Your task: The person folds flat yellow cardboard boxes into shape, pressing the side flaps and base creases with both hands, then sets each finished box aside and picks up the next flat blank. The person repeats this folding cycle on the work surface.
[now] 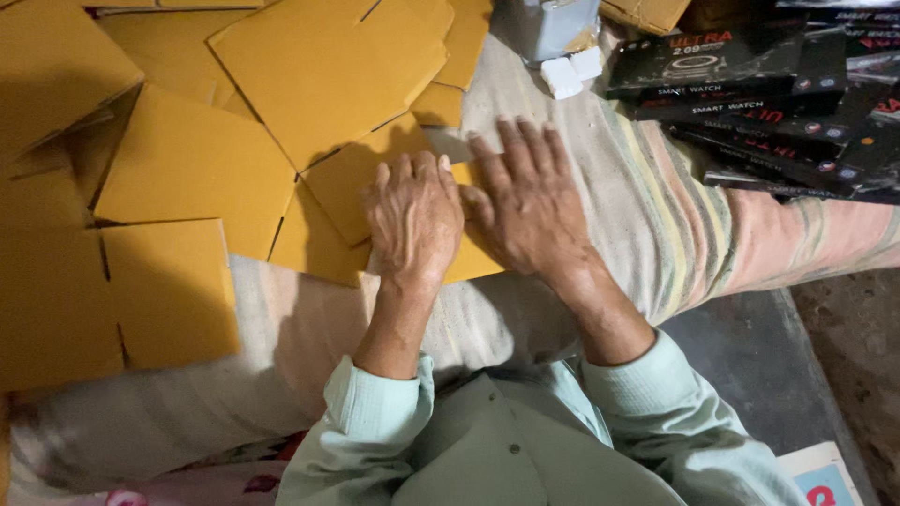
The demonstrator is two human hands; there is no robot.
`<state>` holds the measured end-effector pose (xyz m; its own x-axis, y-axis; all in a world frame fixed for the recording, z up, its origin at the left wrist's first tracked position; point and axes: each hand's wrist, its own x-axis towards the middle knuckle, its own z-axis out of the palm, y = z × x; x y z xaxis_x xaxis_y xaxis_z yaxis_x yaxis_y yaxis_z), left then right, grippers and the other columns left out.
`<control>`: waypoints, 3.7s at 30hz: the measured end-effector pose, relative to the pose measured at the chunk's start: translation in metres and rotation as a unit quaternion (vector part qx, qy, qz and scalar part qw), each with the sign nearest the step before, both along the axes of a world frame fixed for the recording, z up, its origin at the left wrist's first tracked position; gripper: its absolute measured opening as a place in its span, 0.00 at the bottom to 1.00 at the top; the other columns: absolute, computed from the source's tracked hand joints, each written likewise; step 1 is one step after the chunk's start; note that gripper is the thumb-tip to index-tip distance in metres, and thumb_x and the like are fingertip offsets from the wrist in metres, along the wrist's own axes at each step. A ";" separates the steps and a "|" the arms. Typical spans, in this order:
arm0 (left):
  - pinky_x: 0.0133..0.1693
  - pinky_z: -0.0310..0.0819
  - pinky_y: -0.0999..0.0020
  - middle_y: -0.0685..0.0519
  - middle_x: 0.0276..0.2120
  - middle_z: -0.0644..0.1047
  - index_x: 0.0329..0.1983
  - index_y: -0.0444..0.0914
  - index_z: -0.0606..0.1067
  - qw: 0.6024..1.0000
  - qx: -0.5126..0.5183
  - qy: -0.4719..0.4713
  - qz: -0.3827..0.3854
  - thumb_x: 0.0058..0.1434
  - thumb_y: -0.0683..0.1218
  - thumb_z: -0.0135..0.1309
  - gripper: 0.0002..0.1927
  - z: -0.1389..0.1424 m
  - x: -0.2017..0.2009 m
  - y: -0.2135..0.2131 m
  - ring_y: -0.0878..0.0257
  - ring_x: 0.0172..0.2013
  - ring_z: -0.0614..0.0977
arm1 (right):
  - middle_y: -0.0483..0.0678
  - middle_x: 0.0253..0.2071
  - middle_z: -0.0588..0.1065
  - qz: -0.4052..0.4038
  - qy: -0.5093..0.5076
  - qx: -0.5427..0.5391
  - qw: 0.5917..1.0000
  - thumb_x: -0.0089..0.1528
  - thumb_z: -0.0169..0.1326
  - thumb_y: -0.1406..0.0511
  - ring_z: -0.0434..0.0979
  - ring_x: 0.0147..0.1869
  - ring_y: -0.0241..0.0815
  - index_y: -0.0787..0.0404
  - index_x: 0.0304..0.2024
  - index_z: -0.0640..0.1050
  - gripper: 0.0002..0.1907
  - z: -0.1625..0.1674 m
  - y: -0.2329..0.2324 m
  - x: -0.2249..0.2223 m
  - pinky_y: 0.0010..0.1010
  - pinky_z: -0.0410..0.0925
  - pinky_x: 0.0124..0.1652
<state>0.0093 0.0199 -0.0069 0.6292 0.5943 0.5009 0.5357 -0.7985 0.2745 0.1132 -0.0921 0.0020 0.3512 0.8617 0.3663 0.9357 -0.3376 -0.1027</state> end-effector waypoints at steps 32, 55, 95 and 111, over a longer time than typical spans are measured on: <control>0.70 0.42 0.36 0.43 0.73 0.61 0.72 0.34 0.64 0.990 0.045 0.095 -0.094 0.51 0.49 0.65 0.45 -0.014 -0.059 -0.036 0.46 0.73 0.57 | 0.57 0.75 0.58 -0.043 -0.099 -0.030 0.994 0.61 0.53 0.62 0.55 0.78 0.61 0.59 0.73 0.62 0.38 -0.001 -0.031 -0.034 0.61 0.49 0.70; 0.72 0.38 0.34 0.40 0.73 0.62 0.72 0.30 0.62 0.985 0.080 0.132 -0.073 0.64 0.44 0.50 0.33 -0.004 -0.043 -0.054 0.45 0.74 0.58 | 0.58 0.77 0.58 -0.001 -0.090 -0.017 0.996 0.66 0.47 0.64 0.52 0.82 0.58 0.66 0.74 0.62 0.33 -0.014 -0.026 -0.034 0.54 0.44 0.76; 0.51 0.70 0.50 0.38 0.48 0.76 0.51 0.34 0.73 0.965 -0.224 -0.102 -0.083 0.75 0.51 0.44 0.15 0.002 -0.023 0.028 0.39 0.49 0.77 | 0.60 0.69 0.63 -0.029 0.032 0.055 0.998 0.61 0.53 0.60 0.57 0.75 0.68 0.67 0.66 0.68 0.32 -0.007 -0.039 -0.010 0.58 0.49 0.70; 0.52 0.70 0.49 0.39 0.49 0.77 0.52 0.37 0.73 0.944 -0.293 -0.100 -0.112 0.72 0.50 0.43 0.15 -0.001 -0.027 0.037 0.40 0.52 0.77 | 0.57 0.40 0.79 0.082 0.116 -0.054 0.988 0.70 0.45 0.52 0.78 0.46 0.61 0.61 0.40 0.80 0.21 0.017 0.059 0.007 0.51 0.68 0.48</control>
<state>-0.0173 0.0573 -0.0075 0.6994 0.6699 0.2491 0.2629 -0.5653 0.7819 0.1204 -0.0330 0.0195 0.2680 0.9436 0.1943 0.9339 -0.2049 -0.2931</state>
